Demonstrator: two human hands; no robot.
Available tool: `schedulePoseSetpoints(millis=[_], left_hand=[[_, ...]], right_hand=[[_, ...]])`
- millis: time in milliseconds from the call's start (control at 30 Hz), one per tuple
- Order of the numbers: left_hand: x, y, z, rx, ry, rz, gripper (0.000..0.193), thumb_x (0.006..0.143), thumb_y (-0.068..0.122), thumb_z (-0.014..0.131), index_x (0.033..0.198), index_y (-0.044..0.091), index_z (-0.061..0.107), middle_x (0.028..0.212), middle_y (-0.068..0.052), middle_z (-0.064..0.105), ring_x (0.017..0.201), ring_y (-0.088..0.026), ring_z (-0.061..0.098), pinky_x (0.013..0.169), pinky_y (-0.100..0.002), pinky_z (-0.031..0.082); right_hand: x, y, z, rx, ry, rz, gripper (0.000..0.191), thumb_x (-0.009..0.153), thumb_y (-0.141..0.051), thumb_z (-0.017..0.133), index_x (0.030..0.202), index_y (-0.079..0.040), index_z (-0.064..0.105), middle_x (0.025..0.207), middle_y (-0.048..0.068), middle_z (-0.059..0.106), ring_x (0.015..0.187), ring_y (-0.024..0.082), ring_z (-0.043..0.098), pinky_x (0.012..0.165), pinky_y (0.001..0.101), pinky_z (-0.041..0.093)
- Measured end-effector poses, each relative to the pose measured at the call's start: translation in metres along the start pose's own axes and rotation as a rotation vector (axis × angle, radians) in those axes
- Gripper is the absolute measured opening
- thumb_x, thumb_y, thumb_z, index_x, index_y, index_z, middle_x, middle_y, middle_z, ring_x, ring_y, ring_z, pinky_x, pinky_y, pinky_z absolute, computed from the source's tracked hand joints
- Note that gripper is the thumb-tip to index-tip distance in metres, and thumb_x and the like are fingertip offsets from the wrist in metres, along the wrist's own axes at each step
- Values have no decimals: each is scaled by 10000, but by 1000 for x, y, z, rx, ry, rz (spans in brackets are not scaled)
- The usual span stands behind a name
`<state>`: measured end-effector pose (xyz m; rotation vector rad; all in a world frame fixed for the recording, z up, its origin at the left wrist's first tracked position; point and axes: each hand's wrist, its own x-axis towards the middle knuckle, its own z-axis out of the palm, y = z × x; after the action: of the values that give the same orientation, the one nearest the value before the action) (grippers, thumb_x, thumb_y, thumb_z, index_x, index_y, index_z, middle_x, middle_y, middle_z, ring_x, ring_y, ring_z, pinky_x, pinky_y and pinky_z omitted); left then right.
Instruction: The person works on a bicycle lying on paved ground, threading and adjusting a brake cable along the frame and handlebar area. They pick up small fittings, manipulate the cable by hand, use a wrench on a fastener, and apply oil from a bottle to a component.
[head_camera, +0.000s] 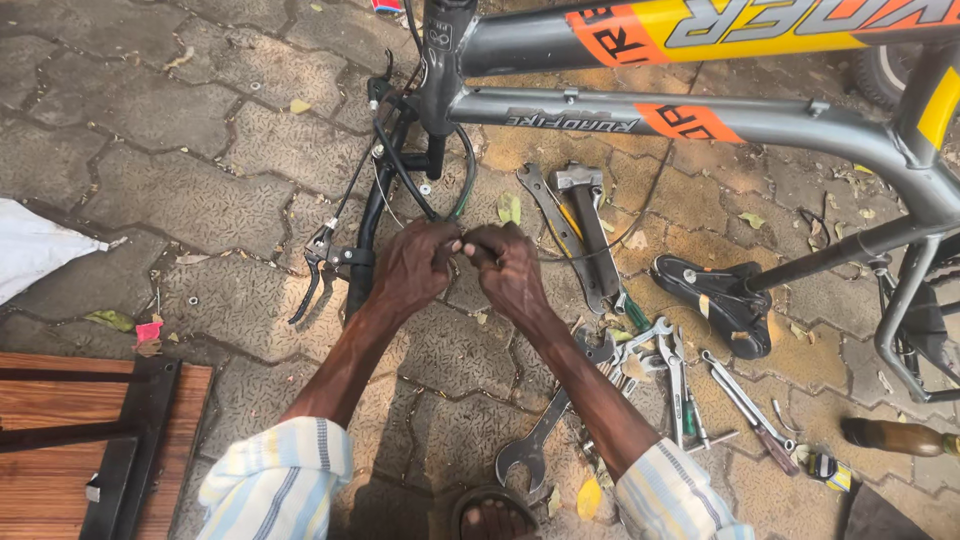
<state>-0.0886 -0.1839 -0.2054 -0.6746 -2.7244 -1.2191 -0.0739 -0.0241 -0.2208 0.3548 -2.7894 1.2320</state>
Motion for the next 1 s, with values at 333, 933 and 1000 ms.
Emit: schedulePoseSetpoints(millis=[333, 933, 1000], left_hand=[[21, -34, -27, 41, -110, 111, 335, 851, -27, 542, 1046, 119, 772, 936, -91, 790, 782, -243, 662, 866, -487, 484], [-13, -50, 2, 52, 258, 296, 281, 889, -16, 716, 1113, 133, 634, 1079, -78, 740, 1046, -319, 690, 979, -525, 494], [-16, -53, 1, 76, 277, 333, 354, 857, -46, 725, 1134, 143, 613, 1087, -70, 717, 1044, -316, 683, 977, -515, 508]], right_hand=[[17, 6, 4, 49, 9, 27, 139, 946, -78, 643, 980, -73, 778, 987, 130, 788, 753, 212, 682, 662, 385, 558], [9, 3, 33, -42, -1, -66, 181, 849, -62, 708, 1020, -54, 769, 942, 123, 759, 864, 334, 628, 807, 465, 492], [7, 1, 37, 10, 43, -56, 149, 861, -74, 714, 1000, -52, 766, 933, 122, 755, 874, 327, 638, 809, 461, 497]])
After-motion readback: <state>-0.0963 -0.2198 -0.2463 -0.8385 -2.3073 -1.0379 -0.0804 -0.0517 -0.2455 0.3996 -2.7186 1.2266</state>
